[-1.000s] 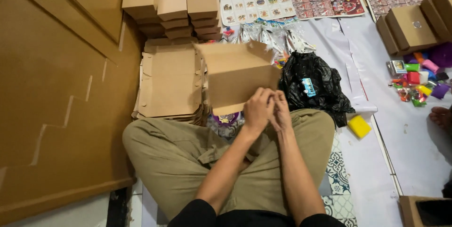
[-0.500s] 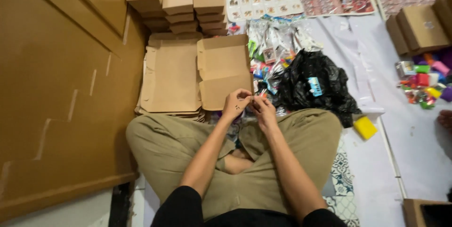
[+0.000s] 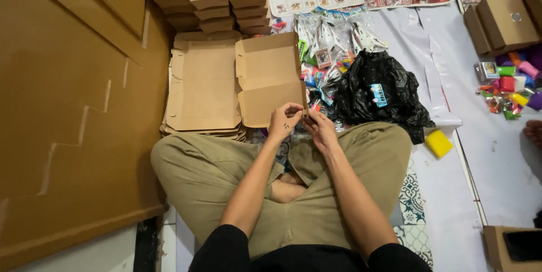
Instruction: The person sits on the floor and assembles a small cardboard box by folding and tucking its flaps. They then place a black plastic bag containing a green toy into the box, close the lid, and set the box aside.
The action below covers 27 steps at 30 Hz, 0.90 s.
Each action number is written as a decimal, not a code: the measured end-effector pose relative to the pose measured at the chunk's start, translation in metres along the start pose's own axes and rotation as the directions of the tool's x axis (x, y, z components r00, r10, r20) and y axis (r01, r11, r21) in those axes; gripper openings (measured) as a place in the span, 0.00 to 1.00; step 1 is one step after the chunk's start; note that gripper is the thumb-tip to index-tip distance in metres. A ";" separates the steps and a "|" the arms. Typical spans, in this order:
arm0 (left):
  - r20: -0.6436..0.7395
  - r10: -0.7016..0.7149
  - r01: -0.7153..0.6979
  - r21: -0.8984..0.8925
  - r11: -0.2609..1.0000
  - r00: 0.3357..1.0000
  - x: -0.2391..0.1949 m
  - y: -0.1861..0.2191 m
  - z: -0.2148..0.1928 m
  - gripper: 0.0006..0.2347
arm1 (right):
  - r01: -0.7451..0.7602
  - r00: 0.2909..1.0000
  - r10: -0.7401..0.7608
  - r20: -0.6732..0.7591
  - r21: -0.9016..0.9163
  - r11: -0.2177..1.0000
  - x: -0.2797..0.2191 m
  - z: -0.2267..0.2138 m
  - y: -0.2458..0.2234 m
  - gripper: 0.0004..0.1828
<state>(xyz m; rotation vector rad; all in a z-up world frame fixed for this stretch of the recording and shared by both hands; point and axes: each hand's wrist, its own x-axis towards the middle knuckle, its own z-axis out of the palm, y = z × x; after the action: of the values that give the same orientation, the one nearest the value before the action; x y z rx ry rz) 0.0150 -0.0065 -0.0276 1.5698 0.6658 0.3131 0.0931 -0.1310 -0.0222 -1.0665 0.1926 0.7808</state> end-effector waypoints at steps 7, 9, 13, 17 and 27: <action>-0.010 0.037 -0.035 0.105 0.994 0.999 -0.027 0.041 -0.007 0.08 | 0.009 1.000 -0.009 0.012 -0.006 1.000 -0.005 0.004 -0.004 0.11; -0.020 0.064 -0.060 0.173 0.983 0.998 -0.032 0.049 -0.008 0.07 | 0.008 1.000 -0.008 0.005 -0.002 1.000 -0.003 0.001 -0.002 0.11; -0.015 0.058 -0.054 0.178 0.983 0.998 -0.031 0.047 -0.008 0.07 | 0.018 1.000 -0.018 -0.009 -0.009 1.000 0.012 -0.010 0.006 0.11; -0.011 0.061 -0.059 0.141 0.988 0.998 -0.030 0.042 -0.008 0.08 | 0.050 0.998 -0.051 -0.031 -0.039 0.998 -0.006 0.007 -0.007 0.12; -0.013 0.059 -0.057 0.095 0.994 0.998 -0.025 0.038 -0.006 0.08 | 0.124 0.989 -0.134 -0.067 -0.137 0.983 -0.008 0.013 -0.004 0.11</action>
<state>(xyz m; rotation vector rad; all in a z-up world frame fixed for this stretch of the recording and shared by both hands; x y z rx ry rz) -0.0001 -0.0157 0.0149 1.6808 0.6567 0.3419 0.0872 -0.1248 -0.0084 -1.2236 0.1361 0.6429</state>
